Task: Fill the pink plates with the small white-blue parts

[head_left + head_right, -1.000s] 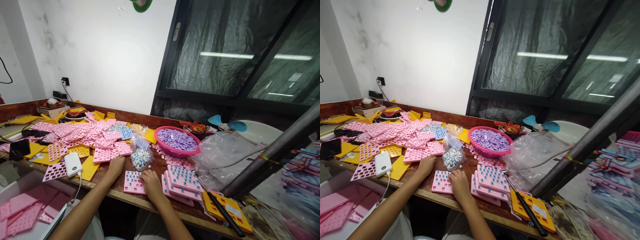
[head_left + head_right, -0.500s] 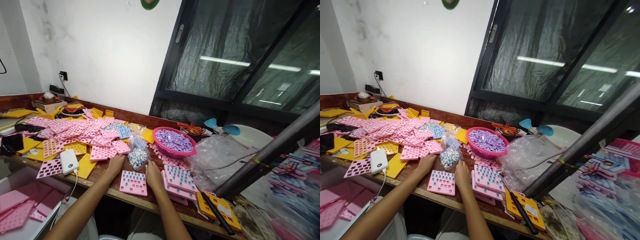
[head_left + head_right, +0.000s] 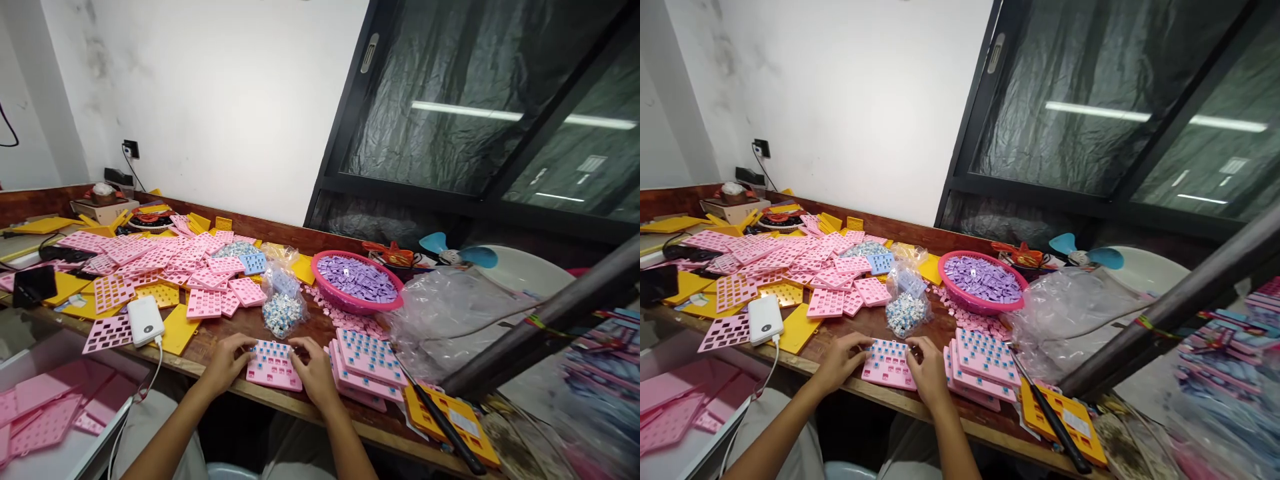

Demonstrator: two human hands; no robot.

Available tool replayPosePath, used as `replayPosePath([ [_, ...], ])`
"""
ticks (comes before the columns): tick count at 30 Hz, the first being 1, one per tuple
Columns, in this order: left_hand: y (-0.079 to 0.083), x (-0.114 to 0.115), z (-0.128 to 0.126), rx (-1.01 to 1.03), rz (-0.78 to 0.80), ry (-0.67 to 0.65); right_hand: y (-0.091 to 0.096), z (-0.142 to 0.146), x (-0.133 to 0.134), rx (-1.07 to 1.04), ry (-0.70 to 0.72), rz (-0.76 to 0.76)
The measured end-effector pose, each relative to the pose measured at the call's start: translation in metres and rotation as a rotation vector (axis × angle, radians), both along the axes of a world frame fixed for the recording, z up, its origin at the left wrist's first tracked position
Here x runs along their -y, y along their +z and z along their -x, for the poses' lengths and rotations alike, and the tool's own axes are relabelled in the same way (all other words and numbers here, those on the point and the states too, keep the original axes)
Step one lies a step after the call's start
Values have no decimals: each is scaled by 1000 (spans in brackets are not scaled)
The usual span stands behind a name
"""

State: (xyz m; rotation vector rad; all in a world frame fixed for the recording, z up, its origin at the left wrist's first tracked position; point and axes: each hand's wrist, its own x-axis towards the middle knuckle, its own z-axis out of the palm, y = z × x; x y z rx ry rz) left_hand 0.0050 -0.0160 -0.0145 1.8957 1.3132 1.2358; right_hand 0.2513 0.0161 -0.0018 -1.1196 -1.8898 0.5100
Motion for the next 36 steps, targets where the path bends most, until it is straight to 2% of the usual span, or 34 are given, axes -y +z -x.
replayPosePath([
  [2,-4,15,-2,-11,6,-10,-3,6,16,-27,65,24],
  [4,-7,20,-4,-39,25,-12,-5,14,22,3,123,22],
  [10,-10,11,-6,-48,163,-4,-5,24,12,215,223,-20],
  [16,-12,10,-7,-40,262,-61,-14,21,16,121,218,-71],
  [25,-6,20,5,-70,156,-146,-15,23,12,13,240,-69],
  [36,-6,28,0,-222,27,-85,-19,23,10,-1,215,-15],
])
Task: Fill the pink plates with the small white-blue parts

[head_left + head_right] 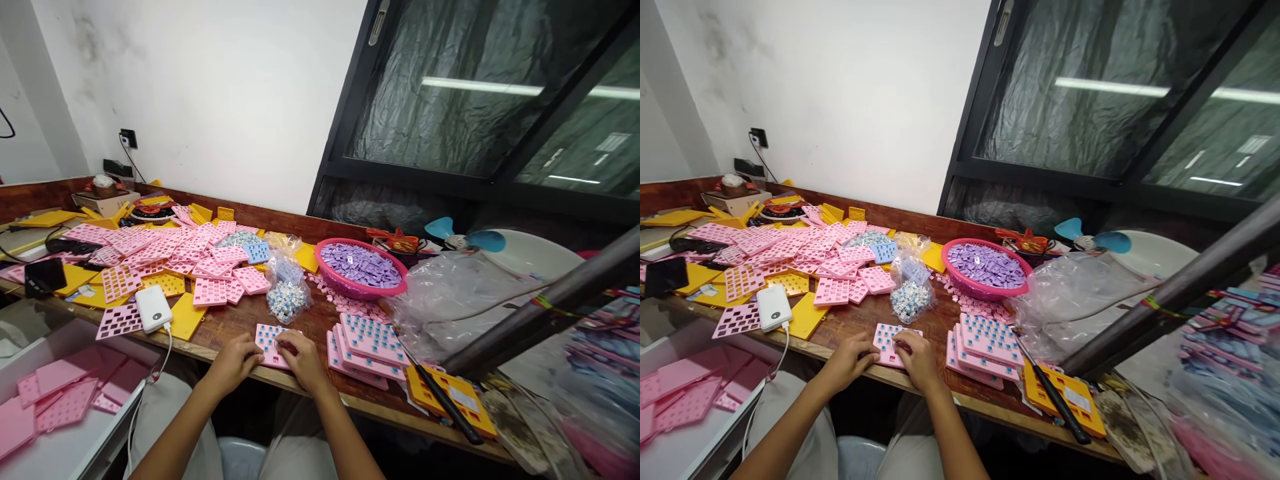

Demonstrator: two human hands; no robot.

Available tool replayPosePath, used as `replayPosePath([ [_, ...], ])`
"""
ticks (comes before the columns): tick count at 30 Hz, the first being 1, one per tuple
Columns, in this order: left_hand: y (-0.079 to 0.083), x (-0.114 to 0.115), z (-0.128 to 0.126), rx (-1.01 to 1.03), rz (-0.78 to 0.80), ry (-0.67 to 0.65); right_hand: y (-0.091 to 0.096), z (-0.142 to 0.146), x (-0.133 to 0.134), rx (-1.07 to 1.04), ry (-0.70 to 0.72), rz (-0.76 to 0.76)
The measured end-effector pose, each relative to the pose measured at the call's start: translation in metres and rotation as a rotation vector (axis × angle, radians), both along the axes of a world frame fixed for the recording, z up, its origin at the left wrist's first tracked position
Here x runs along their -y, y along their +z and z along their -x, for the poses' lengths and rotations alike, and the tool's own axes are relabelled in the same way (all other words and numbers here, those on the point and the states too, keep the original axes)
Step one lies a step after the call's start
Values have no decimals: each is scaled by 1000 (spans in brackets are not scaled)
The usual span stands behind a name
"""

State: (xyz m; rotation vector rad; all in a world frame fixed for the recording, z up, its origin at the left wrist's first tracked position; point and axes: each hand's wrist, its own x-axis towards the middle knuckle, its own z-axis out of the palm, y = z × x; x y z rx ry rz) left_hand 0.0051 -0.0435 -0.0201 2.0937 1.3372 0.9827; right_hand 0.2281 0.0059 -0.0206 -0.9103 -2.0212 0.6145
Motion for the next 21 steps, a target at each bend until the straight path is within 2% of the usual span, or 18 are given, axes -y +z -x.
replayPosePath([
  [6,-10,15,-5,-152,-144,135,-1,3,-6,13,24,20],
  [12,-8,11,-3,-161,-102,111,14,5,-18,137,91,19],
  [17,-9,9,-1,-134,-75,136,23,1,-26,132,148,80],
  [21,-11,10,-2,-111,-73,146,29,-5,-26,147,171,63],
])
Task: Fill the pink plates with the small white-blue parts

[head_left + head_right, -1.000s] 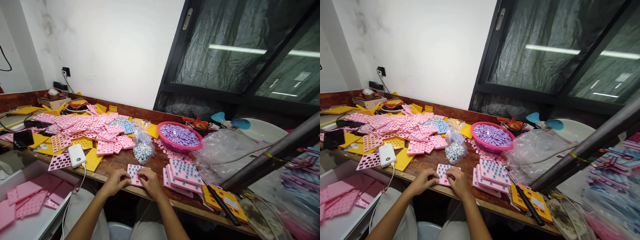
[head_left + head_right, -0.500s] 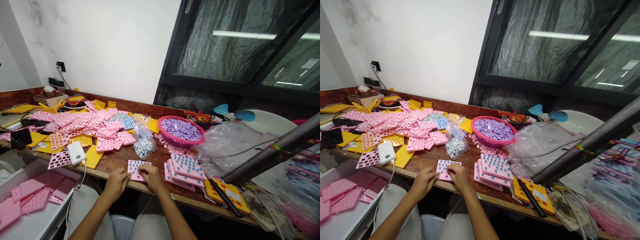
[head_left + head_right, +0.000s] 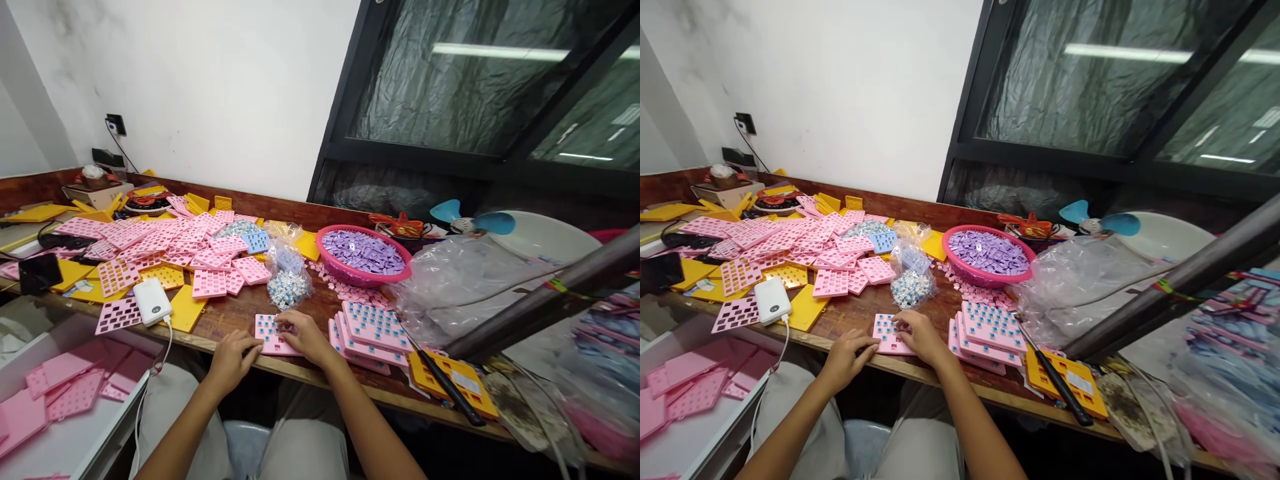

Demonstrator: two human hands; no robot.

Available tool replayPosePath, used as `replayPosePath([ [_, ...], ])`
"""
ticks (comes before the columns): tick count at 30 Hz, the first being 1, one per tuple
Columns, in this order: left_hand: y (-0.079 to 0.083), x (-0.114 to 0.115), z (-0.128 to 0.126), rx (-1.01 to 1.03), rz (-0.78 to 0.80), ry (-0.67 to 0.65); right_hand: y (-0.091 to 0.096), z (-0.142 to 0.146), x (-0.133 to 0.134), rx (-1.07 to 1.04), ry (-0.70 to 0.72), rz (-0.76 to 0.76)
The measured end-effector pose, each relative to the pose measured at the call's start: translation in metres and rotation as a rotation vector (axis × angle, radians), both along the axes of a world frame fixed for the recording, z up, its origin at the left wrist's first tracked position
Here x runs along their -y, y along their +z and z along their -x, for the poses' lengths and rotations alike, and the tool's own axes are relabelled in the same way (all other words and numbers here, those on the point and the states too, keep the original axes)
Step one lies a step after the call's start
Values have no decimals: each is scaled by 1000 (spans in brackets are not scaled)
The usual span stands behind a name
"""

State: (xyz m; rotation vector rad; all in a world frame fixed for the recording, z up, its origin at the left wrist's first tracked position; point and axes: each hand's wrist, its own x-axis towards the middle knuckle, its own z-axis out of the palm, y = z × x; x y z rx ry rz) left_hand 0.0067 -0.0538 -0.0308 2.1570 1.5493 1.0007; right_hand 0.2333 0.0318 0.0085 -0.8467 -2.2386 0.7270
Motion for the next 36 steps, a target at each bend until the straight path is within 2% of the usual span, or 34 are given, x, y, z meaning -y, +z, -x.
replayPosePath([
  [4,0,1,0,9,3,0,5,-2,4,67,-55,-50],
  [10,-1,0,0,-5,-6,10,6,5,5,324,-121,-131],
  [16,1,1,-1,-7,-16,15,7,10,2,284,-137,-104],
  [24,3,1,-1,-14,-5,17,14,15,0,362,-144,-92],
  [29,3,1,-2,-9,-7,12,4,17,10,391,-202,-145],
  [32,4,3,-3,-1,-8,19,-1,14,14,357,-190,-145],
  [36,12,2,0,77,56,-26,10,6,-5,254,-141,-97],
])
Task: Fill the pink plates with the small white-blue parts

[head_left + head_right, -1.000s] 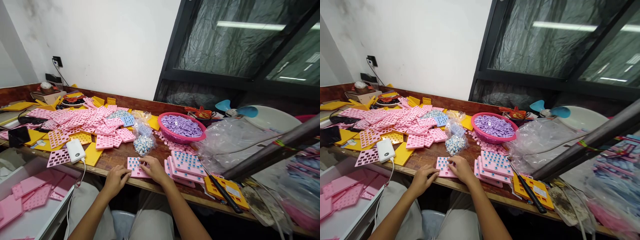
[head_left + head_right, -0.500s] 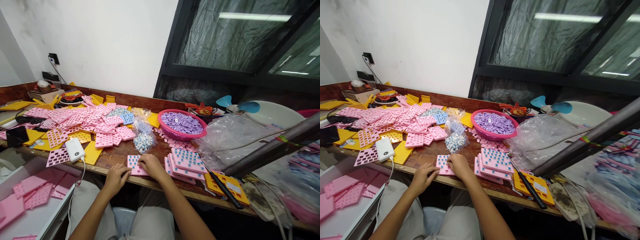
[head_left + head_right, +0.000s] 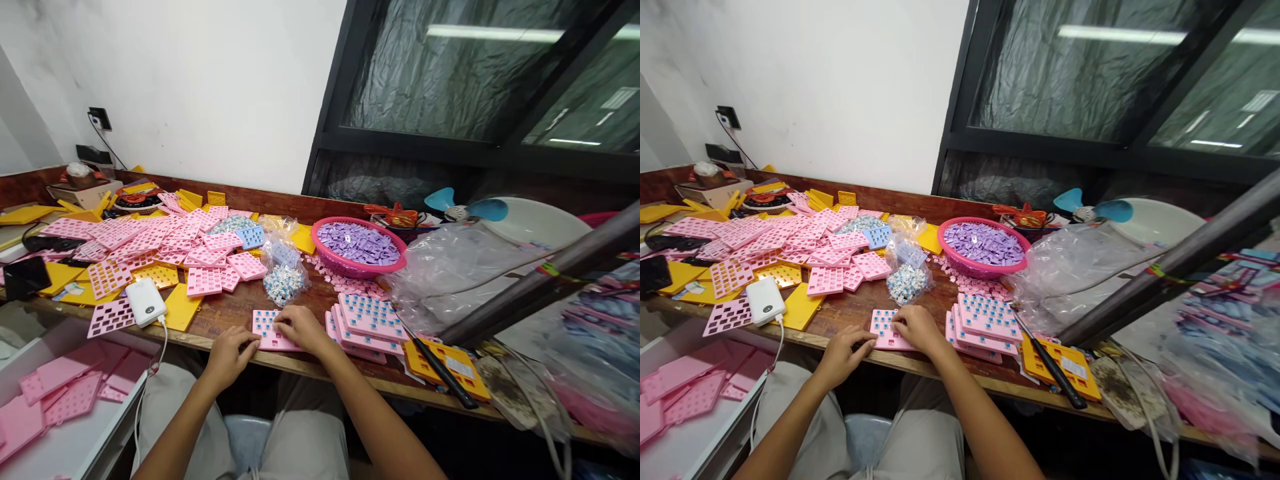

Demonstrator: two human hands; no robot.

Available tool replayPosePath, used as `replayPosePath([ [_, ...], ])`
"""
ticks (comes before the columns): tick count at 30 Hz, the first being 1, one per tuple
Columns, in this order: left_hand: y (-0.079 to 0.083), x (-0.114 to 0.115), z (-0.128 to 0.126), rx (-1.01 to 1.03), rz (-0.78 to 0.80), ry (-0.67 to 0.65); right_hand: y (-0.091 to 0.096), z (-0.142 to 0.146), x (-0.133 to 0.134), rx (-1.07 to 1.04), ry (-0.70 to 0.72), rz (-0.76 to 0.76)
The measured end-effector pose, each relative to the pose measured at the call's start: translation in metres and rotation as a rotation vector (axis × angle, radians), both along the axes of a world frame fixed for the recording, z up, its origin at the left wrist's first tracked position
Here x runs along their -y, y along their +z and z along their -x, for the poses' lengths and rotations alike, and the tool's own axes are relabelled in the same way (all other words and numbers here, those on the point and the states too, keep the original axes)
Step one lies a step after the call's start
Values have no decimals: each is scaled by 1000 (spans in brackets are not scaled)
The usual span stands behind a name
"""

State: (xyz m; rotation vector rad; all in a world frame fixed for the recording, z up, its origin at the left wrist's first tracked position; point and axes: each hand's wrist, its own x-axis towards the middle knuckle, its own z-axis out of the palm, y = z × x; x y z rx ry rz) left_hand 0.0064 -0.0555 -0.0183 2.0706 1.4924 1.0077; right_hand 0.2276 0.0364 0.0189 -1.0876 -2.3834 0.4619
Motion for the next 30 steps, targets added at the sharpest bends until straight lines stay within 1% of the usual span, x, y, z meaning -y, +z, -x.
replayPosePath([
  [1,4,-4,1,27,22,-22,4,-1,-9,-33,-40,-23],
  [3,14,-19,3,46,29,-30,10,1,-31,-71,-203,-111],
  [5,25,-43,2,10,-12,14,9,6,-52,-46,-389,-178],
  [7,33,-76,-4,-43,-42,56,0,13,-69,-18,-507,-178],
  [9,36,-111,-14,-72,-2,48,-13,17,-79,-57,-528,-145],
  [11,34,-142,-26,-79,18,31,-27,18,-84,-116,-495,-128],
  [14,24,-174,-43,-48,18,15,-41,12,-90,-240,-450,-116],
  [16,16,-186,-52,-1,13,6,-45,8,-95,-396,-448,-80],
  [19,7,-194,-58,85,-2,-29,-49,7,-106,-678,-477,21],
  [21,1,-198,-58,195,-5,-100,-50,8,-114,-823,-480,84],
  [23,-3,-201,-56,329,4,-175,-53,11,-118,-898,-467,120],
  [25,-6,-204,-54,413,35,-216,-54,12,-119,-900,-481,112],
  [26,-7,-205,-52,417,61,-230,-54,12,-118,-867,-509,86],
  [28,-7,-207,-48,395,103,-261,-50,12,-112,-750,-589,2],
  [30,-5,-208,-44,371,121,-281,-43,9,-105,-619,-647,-110],
])
